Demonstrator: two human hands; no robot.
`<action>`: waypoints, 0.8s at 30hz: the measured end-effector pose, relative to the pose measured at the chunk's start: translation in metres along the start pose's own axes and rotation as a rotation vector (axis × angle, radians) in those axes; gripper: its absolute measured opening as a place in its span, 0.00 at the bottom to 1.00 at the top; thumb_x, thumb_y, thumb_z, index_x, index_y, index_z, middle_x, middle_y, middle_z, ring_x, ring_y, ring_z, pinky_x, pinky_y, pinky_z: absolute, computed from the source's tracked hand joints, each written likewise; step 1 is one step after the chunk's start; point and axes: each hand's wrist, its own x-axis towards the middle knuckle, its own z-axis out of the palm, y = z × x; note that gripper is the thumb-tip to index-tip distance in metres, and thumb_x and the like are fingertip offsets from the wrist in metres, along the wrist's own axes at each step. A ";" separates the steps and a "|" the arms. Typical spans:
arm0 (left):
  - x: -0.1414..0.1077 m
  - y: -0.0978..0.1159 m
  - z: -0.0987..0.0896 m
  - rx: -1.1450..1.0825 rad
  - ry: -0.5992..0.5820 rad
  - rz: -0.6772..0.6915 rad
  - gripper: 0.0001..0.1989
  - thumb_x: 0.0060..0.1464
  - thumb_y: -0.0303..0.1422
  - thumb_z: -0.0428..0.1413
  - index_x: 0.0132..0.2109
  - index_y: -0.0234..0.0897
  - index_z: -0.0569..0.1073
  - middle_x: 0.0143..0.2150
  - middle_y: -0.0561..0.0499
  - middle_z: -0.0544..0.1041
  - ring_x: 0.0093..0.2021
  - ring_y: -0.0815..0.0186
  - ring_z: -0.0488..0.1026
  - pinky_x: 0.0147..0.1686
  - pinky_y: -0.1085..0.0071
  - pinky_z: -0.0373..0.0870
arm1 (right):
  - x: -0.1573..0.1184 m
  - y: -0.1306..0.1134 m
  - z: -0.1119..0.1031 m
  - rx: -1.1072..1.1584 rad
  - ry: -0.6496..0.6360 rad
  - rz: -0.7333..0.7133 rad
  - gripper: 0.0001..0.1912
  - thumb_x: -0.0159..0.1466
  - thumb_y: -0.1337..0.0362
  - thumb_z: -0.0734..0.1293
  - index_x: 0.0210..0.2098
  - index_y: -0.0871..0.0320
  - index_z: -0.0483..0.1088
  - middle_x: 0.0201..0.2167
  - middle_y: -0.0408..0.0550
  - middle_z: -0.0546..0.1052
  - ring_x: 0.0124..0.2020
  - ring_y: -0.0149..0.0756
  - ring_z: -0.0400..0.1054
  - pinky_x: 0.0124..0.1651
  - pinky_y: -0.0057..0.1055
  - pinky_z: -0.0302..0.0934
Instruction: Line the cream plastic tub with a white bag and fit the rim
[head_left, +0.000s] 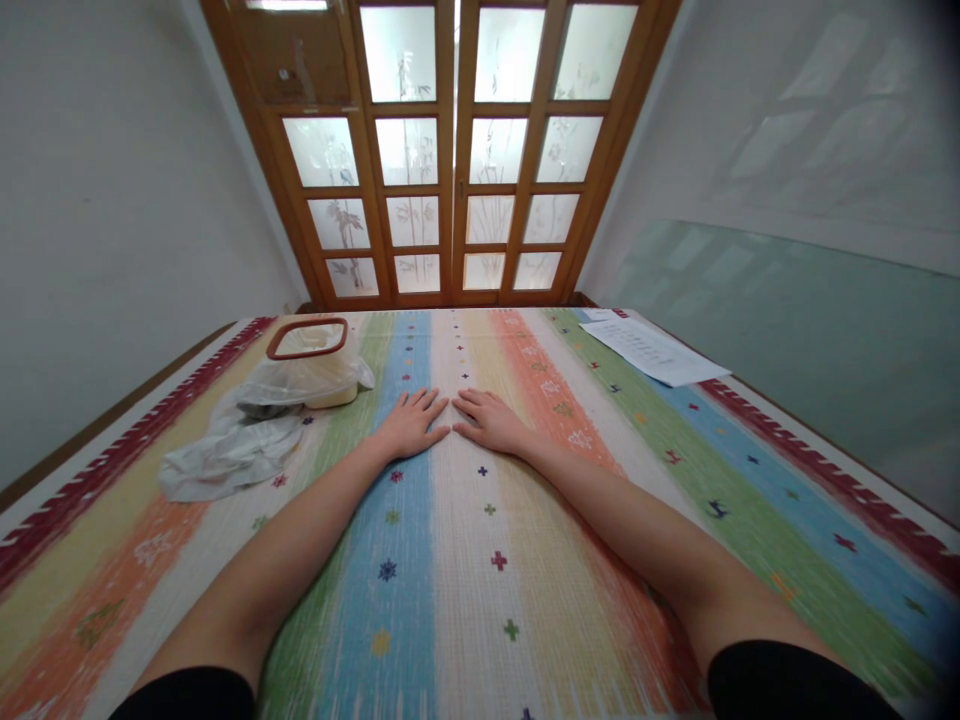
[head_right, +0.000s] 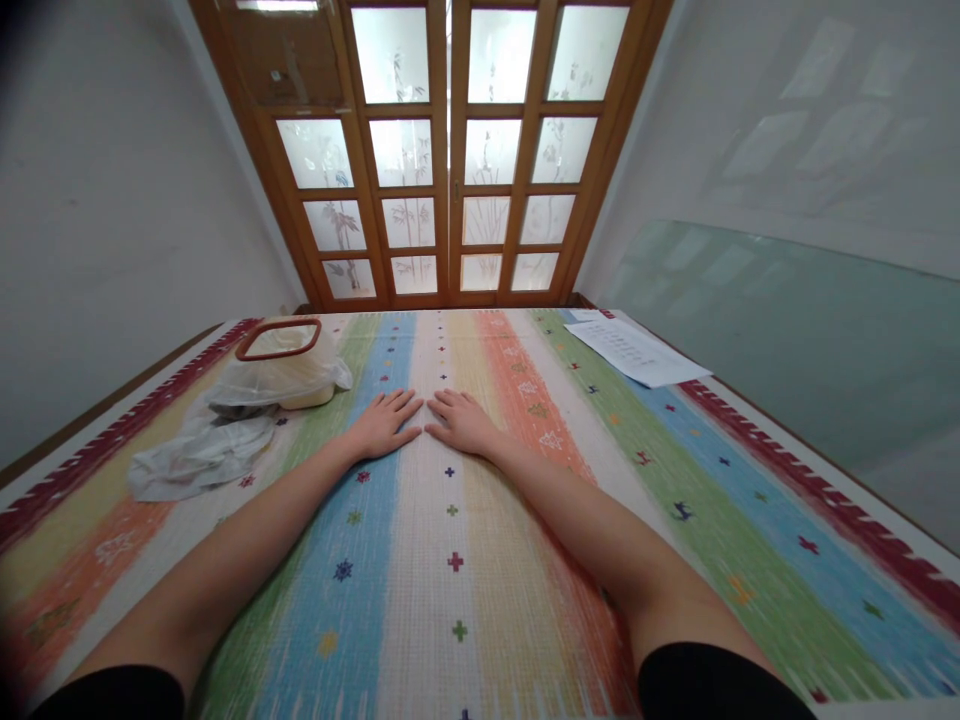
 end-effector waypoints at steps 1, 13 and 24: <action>0.000 0.001 0.000 0.003 0.007 -0.001 0.38 0.68 0.59 0.39 0.77 0.46 0.54 0.79 0.45 0.50 0.78 0.46 0.46 0.74 0.42 0.41 | 0.000 0.000 0.000 -0.002 0.002 -0.003 0.34 0.72 0.43 0.60 0.71 0.54 0.64 0.73 0.56 0.63 0.74 0.53 0.55 0.73 0.55 0.49; 0.000 -0.001 0.006 -0.027 0.023 -0.043 0.38 0.67 0.60 0.41 0.76 0.50 0.55 0.79 0.46 0.50 0.78 0.42 0.47 0.73 0.40 0.42 | -0.001 -0.002 -0.003 -0.022 0.002 -0.015 0.34 0.73 0.43 0.59 0.70 0.55 0.64 0.72 0.57 0.63 0.74 0.52 0.55 0.73 0.53 0.50; 0.000 -0.001 0.003 -0.034 0.010 -0.039 0.38 0.67 0.61 0.40 0.76 0.50 0.55 0.79 0.46 0.49 0.78 0.44 0.46 0.73 0.42 0.42 | -0.002 -0.003 -0.003 -0.019 -0.026 0.000 0.35 0.73 0.42 0.56 0.72 0.54 0.61 0.74 0.57 0.60 0.75 0.52 0.53 0.74 0.55 0.47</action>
